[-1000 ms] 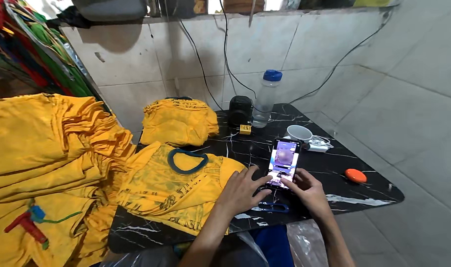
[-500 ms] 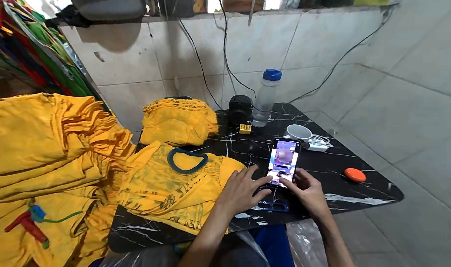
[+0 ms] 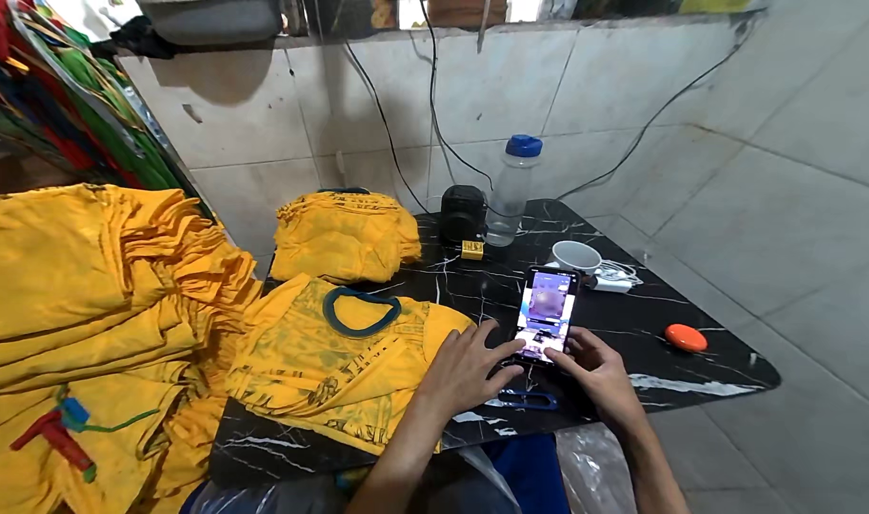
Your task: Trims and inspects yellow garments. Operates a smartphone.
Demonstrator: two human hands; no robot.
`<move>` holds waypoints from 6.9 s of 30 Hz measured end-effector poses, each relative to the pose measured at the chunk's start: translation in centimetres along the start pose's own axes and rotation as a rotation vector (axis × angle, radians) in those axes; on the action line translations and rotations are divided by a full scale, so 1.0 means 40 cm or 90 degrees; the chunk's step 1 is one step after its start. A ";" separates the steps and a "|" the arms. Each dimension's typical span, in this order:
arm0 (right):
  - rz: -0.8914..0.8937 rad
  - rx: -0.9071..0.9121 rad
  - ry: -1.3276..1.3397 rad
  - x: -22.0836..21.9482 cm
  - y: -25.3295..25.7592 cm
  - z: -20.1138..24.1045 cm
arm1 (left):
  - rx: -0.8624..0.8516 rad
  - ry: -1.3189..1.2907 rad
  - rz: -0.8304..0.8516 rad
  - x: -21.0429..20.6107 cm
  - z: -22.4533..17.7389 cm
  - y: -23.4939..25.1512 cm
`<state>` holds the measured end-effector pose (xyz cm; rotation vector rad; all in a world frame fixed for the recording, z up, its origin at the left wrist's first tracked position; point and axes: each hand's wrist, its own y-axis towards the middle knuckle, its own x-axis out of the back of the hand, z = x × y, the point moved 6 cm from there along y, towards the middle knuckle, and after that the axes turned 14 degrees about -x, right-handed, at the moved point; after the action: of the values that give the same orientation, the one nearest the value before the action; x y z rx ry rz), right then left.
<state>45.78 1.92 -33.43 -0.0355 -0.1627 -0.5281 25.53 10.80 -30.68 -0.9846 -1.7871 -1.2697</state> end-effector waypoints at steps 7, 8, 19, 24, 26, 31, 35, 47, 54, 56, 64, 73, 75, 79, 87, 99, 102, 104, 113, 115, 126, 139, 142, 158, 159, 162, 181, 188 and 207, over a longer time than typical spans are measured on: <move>0.020 0.021 -0.017 -0.004 -0.001 0.001 | -0.009 0.006 -0.022 0.001 -0.003 -0.001; 0.020 0.020 -0.021 -0.003 -0.002 0.001 | -0.008 0.005 -0.019 0.000 -0.003 -0.001; -0.004 0.001 -0.013 0.003 -0.001 -0.004 | -0.015 -0.003 -0.040 0.008 -0.007 -0.004; -0.024 -0.007 -0.015 0.009 0.002 -0.009 | -0.044 0.000 -0.086 0.015 -0.012 -0.005; -0.025 -0.008 -0.014 0.009 0.003 -0.012 | -0.052 -0.004 -0.099 0.016 -0.013 -0.006; -0.017 -0.004 -0.016 0.009 0.002 -0.005 | -0.036 0.006 -0.083 0.014 -0.012 -0.003; -0.013 0.006 -0.008 0.006 0.001 -0.001 | -0.013 0.012 -0.060 0.008 -0.007 -0.001; -0.012 0.002 0.002 0.007 -0.001 -0.003 | -0.029 0.004 -0.034 -0.002 -0.008 0.000; -0.005 0.008 0.010 0.005 -0.001 -0.003 | -0.021 0.001 -0.017 -0.007 -0.006 -0.001; -0.002 0.007 0.016 0.004 0.000 -0.003 | -0.017 0.005 -0.019 -0.007 -0.005 -0.002; -0.015 0.005 -0.012 0.004 -0.004 0.003 | -0.019 -0.008 -0.026 -0.004 -0.007 -0.001; -0.015 -0.001 0.000 0.004 -0.004 0.005 | -0.025 -0.002 -0.026 -0.002 -0.009 0.000; -0.012 -0.003 0.005 0.003 -0.004 0.004 | -0.022 -0.001 -0.019 -0.003 -0.009 0.000; -0.012 0.001 0.008 0.004 -0.003 0.003 | -0.024 -0.003 -0.020 -0.004 -0.007 0.000; -0.011 0.004 0.003 0.004 -0.003 0.000 | -0.022 0.000 -0.022 -0.003 -0.008 -0.001; -0.017 0.004 -0.007 0.004 -0.001 -0.001 | -0.022 -0.010 -0.030 -0.003 -0.008 -0.002; -0.018 0.001 -0.008 0.004 -0.002 -0.001 | -0.020 -0.007 -0.020 -0.004 -0.008 -0.001; -0.019 0.001 -0.006 0.004 -0.002 -0.001 | -0.020 -0.003 -0.017 -0.005 -0.008 -0.001; -0.022 0.000 -0.001 0.003 -0.002 0.001 | -0.036 -0.001 0.009 -0.012 -0.012 0.002; -0.024 0.002 -0.003 0.004 -0.002 0.000 | -0.046 0.001 0.021 -0.014 -0.015 0.004; -0.033 0.007 -0.015 0.003 -0.002 0.002 | -0.043 0.017 0.076 -0.024 -0.021 0.009; -0.010 0.024 -0.014 -0.004 -0.001 0.001 | -0.027 0.023 0.043 -0.017 -0.016 0.008; -0.015 0.026 -0.024 -0.005 -0.001 0.001 | -0.022 0.018 0.065 -0.022 -0.018 0.010; -0.061 0.025 -0.042 -0.014 -0.001 0.022 | -0.017 0.008 0.047 -0.022 -0.013 0.007; -0.073 0.028 -0.047 -0.016 0.001 0.024 | -0.020 0.008 0.044 -0.021 -0.013 0.007; -0.115 0.019 -0.049 -0.018 0.004 0.025 | -0.023 0.008 0.038 -0.018 -0.014 0.007; -0.009 0.003 -0.007 -0.012 0.001 0.008 | 0.008 0.018 0.008 -0.004 -0.008 -0.004; 0.010 0.004 0.006 -0.004 -0.002 0.004 | 0.006 0.015 -0.009 -0.004 -0.007 -0.004; -0.018 -0.004 0.009 0.018 -0.006 0.006 | 0.011 0.020 0.012 -0.010 -0.005 -0.002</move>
<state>46.23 1.38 -33.09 -0.0356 -0.1484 -0.5571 25.66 10.52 -31.01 -0.9651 -1.7579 -1.2488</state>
